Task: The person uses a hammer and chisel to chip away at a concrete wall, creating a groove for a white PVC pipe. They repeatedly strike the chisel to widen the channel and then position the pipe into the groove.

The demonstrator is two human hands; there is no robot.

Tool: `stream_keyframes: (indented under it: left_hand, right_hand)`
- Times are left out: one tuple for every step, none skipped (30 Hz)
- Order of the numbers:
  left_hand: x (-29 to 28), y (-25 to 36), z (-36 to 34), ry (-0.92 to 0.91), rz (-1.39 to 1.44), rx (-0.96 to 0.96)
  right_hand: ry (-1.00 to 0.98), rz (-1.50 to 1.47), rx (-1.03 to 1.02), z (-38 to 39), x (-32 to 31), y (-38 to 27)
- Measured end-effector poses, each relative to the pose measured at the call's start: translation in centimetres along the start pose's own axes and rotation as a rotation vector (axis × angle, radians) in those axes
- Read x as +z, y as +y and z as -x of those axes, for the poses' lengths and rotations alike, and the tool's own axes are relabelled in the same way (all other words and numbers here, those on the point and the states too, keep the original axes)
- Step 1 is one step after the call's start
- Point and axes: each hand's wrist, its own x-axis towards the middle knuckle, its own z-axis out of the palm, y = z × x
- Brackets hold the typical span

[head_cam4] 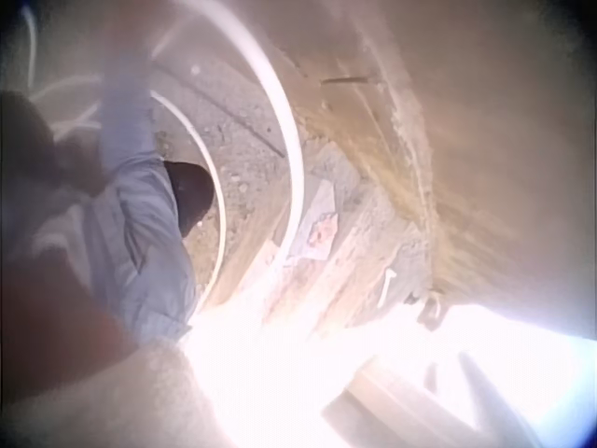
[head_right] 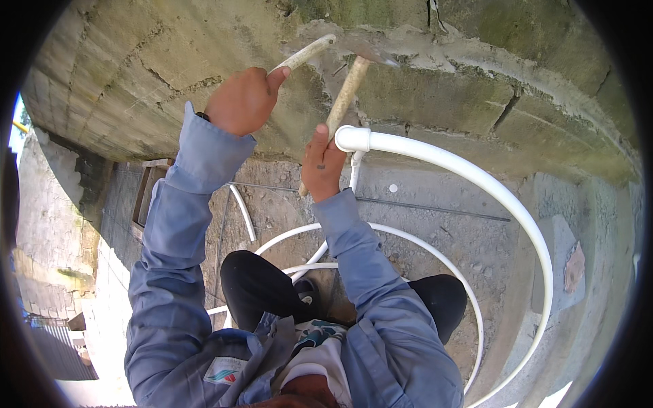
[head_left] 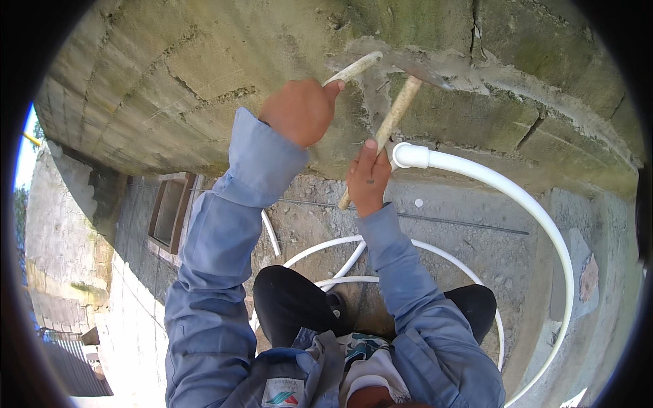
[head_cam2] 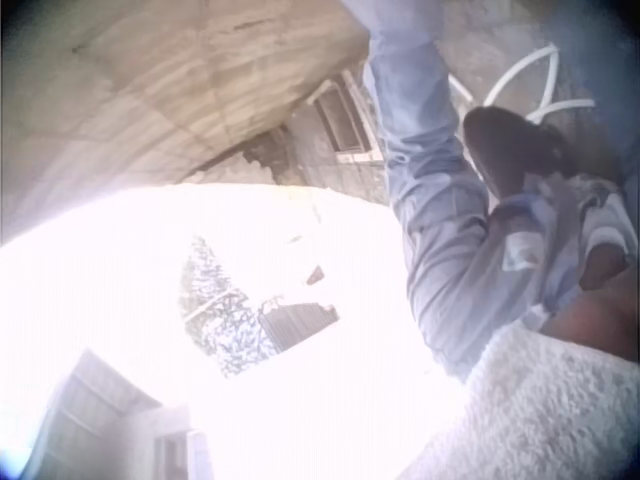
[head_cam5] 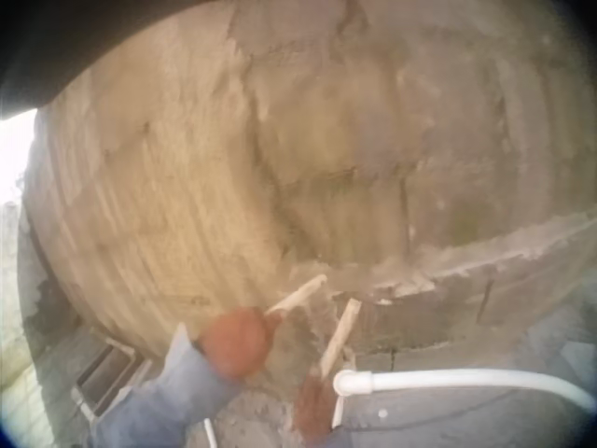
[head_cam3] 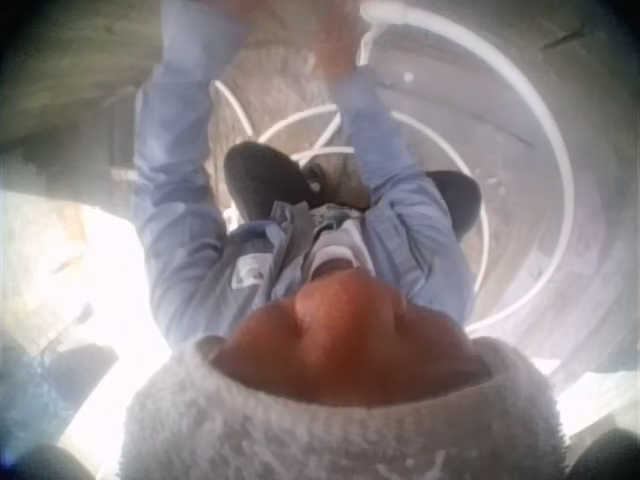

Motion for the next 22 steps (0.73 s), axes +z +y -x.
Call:
stream_keyframes:
  left_hand:
    - [-0.1,0.0,0.1,-0.004,-0.006,-0.009]
    - [0.4,-0.4,0.3,0.005,0.000,-0.012]
    - [0.7,-0.6,0.2,0.020,0.003,-0.006]
    - [0.9,-0.8,0.1,0.035,0.006,-0.001]
    - [1.0,-0.9,0.1,0.042,0.002,0.004]
    - [1.0,-0.6,0.3,0.046,-0.003,0.012]
    - [1.1,-0.4,0.4,0.050,-0.007,0.020]
    - [1.1,-0.5,0.1,0.049,-0.015,0.049]
    - [1.4,-0.8,0.0,0.045,-0.021,0.071]
    - [1.5,-1.0,0.0,0.042,-0.027,0.093]
    - [1.8,-0.9,0.3,0.050,-0.025,0.064]
    - [1.6,-0.6,0.5,0.062,-0.029,0.041]
    - [1.4,-0.4,0.6,0.075,-0.032,0.018]
    - [1.9,-0.6,0.4,0.166,-0.036,0.081]
    - [2.5,-0.9,0.5,0.257,-0.039,0.142]
    - [3.0,-1.1,0.5,0.348,-0.042,0.203]
    - [3.3,-1.3,0.4,0.350,-0.044,0.198]
    - [3.4,-1.3,0.3,0.352,-0.044,0.193]
    - [3.4,-1.2,0.3,0.354,-0.043,0.189]
    - [3.3,-1.1,0.4,0.262,-0.034,0.138]
    - [2.6,-0.8,0.4,0.169,-0.029,0.089]
    - [1.7,-0.5,0.4,0.077,-0.024,0.041]
  right_hand:
    - [-0.019,0.001,0.083,0.1,-0.5,-0.3]
    - [-0.039,0.003,0.166,0.1,-1.3,-0.8]
    - [-0.055,0.000,0.240,-0.3,-1.4,-1.7]
    - [-0.026,-0.004,0.262,-0.1,-1.2,-2.4]
    - [0.006,-0.035,0.163,0.1,-0.8,-1.9]
    - [0.042,-0.066,0.065,0.4,-0.3,-1.3]
    - [0.078,-0.096,-0.033,0.5,-0.1,-0.8]
    - [0.014,-0.057,0.046,0.3,-0.2,-0.6]
    - [-0.055,-0.014,0.131,0.1,-0.1,-0.9]
    - [-0.123,0.030,0.217,0.1,0.0,-1.3]
    - [-0.101,0.025,0.226,0.3,-0.2,-1.9]
    - [-0.079,0.014,0.229,0.2,-0.1,-2.6]
    - [-0.056,0.003,0.232,0.2,-0.1,-3.0]
    - [-0.001,-0.044,0.134,0.3,0.3,-2.6]
    - [0.051,-0.091,0.037,0.6,0.8,-1.8]
    - [0.104,-0.138,-0.060,0.9,1.0,-1.3]
    - [0.030,-0.093,0.030,0.7,0.8,-0.9]
    - [-0.044,-0.046,0.120,0.2,0.6,-0.7]
    - [-0.117,0.002,0.210,0.0,0.3,-0.7]
    - [-0.098,0.006,0.230,-0.1,-0.2,-0.7]
    - [-0.078,0.005,0.251,-0.3,-0.4,-1.1]
    - [-0.057,0.004,0.271,-0.5,-0.7,-1.7]
